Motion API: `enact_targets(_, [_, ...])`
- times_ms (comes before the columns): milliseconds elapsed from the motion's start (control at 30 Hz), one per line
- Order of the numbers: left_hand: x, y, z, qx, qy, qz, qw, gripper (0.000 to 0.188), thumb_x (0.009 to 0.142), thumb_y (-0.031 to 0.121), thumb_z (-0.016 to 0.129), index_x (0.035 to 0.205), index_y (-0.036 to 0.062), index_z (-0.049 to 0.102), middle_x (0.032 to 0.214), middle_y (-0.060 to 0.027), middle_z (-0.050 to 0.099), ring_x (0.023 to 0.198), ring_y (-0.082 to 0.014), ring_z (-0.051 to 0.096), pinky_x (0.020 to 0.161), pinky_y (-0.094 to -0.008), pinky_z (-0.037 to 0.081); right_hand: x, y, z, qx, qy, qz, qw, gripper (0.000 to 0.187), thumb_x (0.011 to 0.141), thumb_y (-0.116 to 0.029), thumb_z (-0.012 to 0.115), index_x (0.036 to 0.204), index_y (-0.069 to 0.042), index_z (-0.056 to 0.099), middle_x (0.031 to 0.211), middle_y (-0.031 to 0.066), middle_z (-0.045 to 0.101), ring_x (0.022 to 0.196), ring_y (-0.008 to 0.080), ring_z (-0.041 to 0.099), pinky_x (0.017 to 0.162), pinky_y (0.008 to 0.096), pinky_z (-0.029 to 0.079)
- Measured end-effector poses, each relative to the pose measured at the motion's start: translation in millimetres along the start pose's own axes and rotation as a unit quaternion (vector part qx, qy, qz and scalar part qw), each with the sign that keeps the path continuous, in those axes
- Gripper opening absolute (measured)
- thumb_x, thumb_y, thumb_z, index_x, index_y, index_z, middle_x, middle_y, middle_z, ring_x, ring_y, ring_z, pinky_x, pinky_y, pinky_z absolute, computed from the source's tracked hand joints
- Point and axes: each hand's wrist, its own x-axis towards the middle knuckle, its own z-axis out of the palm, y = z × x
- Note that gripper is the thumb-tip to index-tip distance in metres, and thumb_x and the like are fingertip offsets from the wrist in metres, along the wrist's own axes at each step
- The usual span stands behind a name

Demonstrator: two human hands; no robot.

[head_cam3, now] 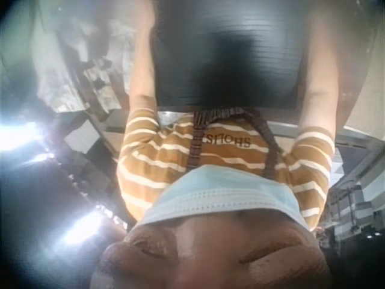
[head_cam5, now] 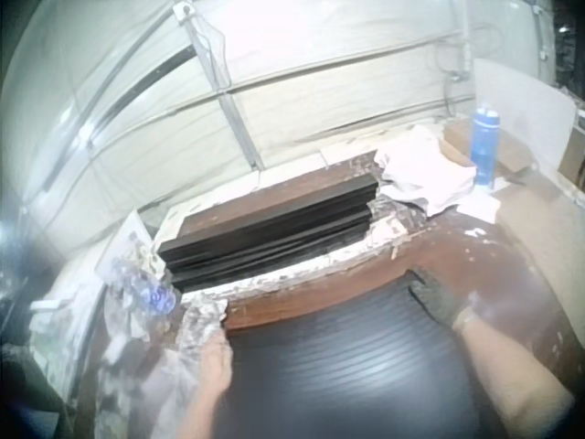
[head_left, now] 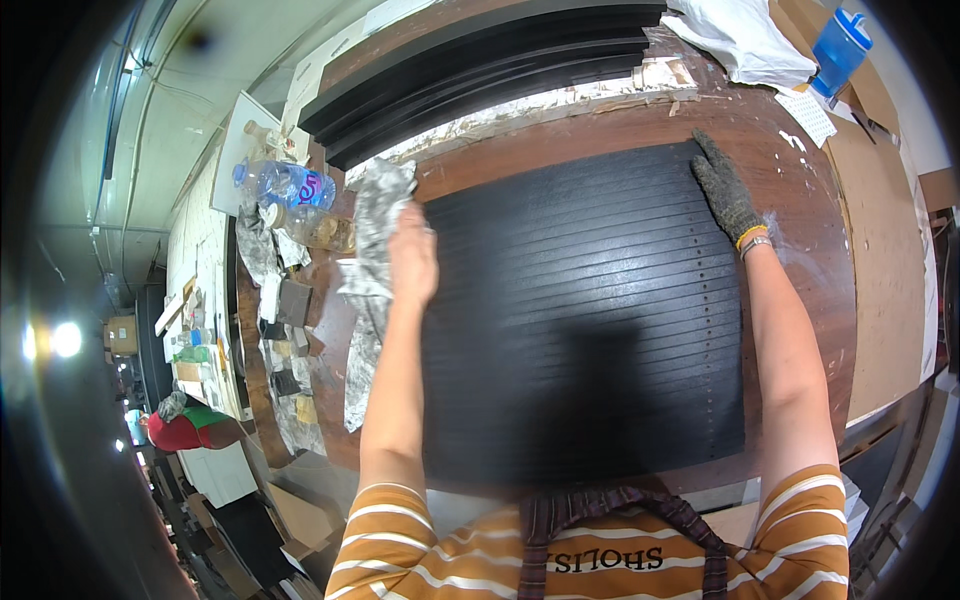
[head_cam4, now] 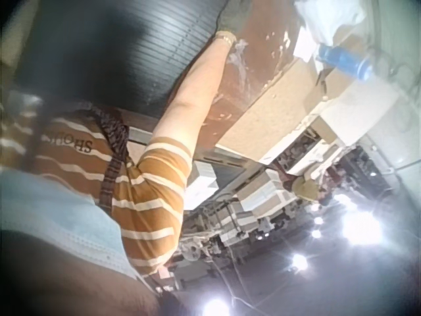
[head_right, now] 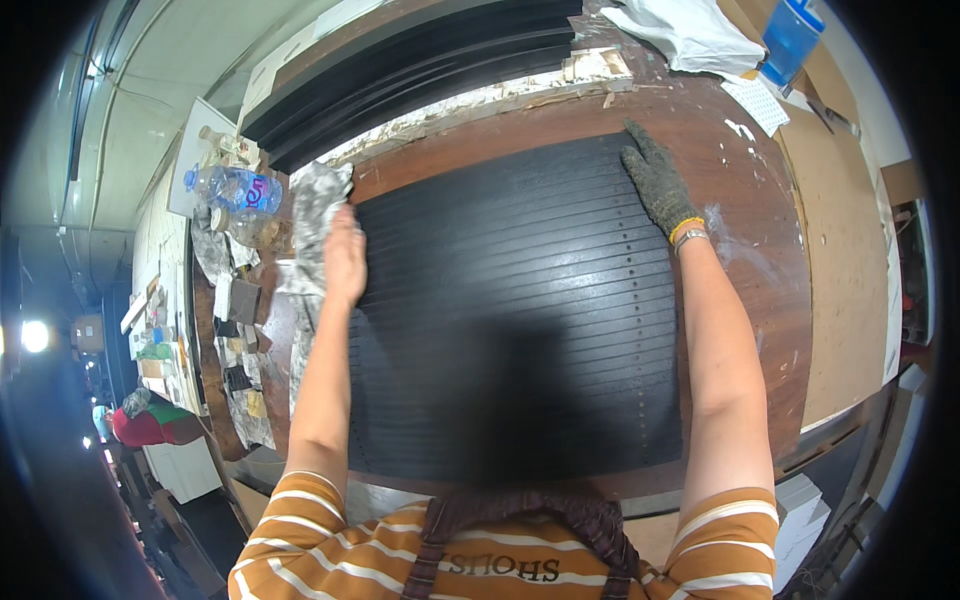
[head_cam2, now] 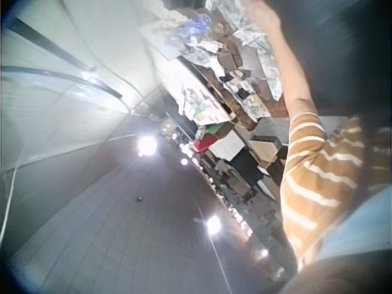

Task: The person wipes a black ribbed mat on a wooden workbench using a sponge and then a cloth. They repeatedly rub the surface, flip the mat, and continue wiping both sides.

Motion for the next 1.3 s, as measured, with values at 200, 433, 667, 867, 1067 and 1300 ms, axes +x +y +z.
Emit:
enact_targets(200, [23, 50, 42, 0.061, -0.009, 0.033, 0.998, 0.059, 0.098, 0.025, 0.047, 0.147, -0.0084, 0.043, 0.152, -0.0291, 0.044, 0.145, -0.0422, 0.038, 0.12, -0.0524, 0.029, 4, 11, 2, 0.032, 0.004, -0.027, 0.999, 0.054, 0.105, -0.037, 0.046, 0.156, -0.018, 0.038, 0.157, 0.0146, 0.043, 0.144, 0.0368, 0.04, 0.121, 0.043, 0.028])
enact_targets(433, [35, 99, 65, 0.003, -0.124, 0.094, 0.988, 0.061, 0.103, 0.026, 0.044, 0.154, -0.0052, 0.034, 0.16, -0.0255, 0.034, 0.151, -0.0375, 0.03, 0.125, -0.0442, 0.021, 8, 16, -2, -0.023, 0.017, -0.058, 0.998, 0.053, 0.106, -0.035, 0.045, 0.154, -0.014, 0.041, 0.156, 0.0145, 0.045, 0.144, 0.0343, 0.04, 0.121, 0.0426, 0.028])
enact_targets(667, [27, 29, 39, 0.103, -0.004, 0.031, 0.994, 0.055, 0.1, 0.021, 0.051, 0.142, -0.0141, 0.045, 0.151, -0.0333, 0.043, 0.144, -0.043, 0.039, 0.121, -0.0496, 0.028, 3, -3, -5, 0.037, 0.007, -0.016, 0.999, 0.053, 0.105, -0.036, 0.046, 0.153, -0.014, 0.043, 0.157, 0.014, 0.045, 0.143, 0.0346, 0.041, 0.119, 0.0419, 0.03])
enact_targets(867, [19, 24, 29, 0.068, -0.079, 0.098, 0.99, 0.057, 0.102, 0.02, 0.05, 0.152, -0.0035, 0.038, 0.16, -0.0225, 0.036, 0.151, -0.036, 0.03, 0.124, -0.0478, 0.023, -4, -22, -14, 0.024, 0.001, 0.009, 1.0, 0.054, 0.104, -0.038, 0.048, 0.153, -0.015, 0.043, 0.156, 0.0138, 0.045, 0.143, 0.0354, 0.041, 0.119, 0.0427, 0.031])
enact_targets(1067, [1, 10, 20, 0.114, -0.056, 0.053, 0.991, 0.063, 0.099, 0.019, 0.052, 0.154, -0.006, 0.033, 0.161, -0.0271, 0.031, 0.152, -0.0385, 0.026, 0.123, -0.0515, 0.021, 2, 3, 1, 0.013, 0.015, -0.021, 1.0, 0.054, 0.104, -0.04, 0.047, 0.154, -0.019, 0.042, 0.157, 0.0126, 0.043, 0.143, 0.0378, 0.041, 0.119, 0.044, 0.031])
enact_targets(1300, [-65, 244, 110, -0.066, -0.217, 0.348, 0.91, 0.065, 0.096, 0.021, 0.058, 0.151, -0.006, 0.037, 0.157, -0.0244, 0.039, 0.148, -0.0361, 0.034, 0.121, -0.0515, 0.028, 11, 33, 9, 0.009, 0.016, -0.08, 0.997, 0.055, 0.104, -0.039, 0.048, 0.154, -0.018, 0.042, 0.158, 0.0124, 0.043, 0.144, 0.0365, 0.04, 0.12, 0.0429, 0.03])
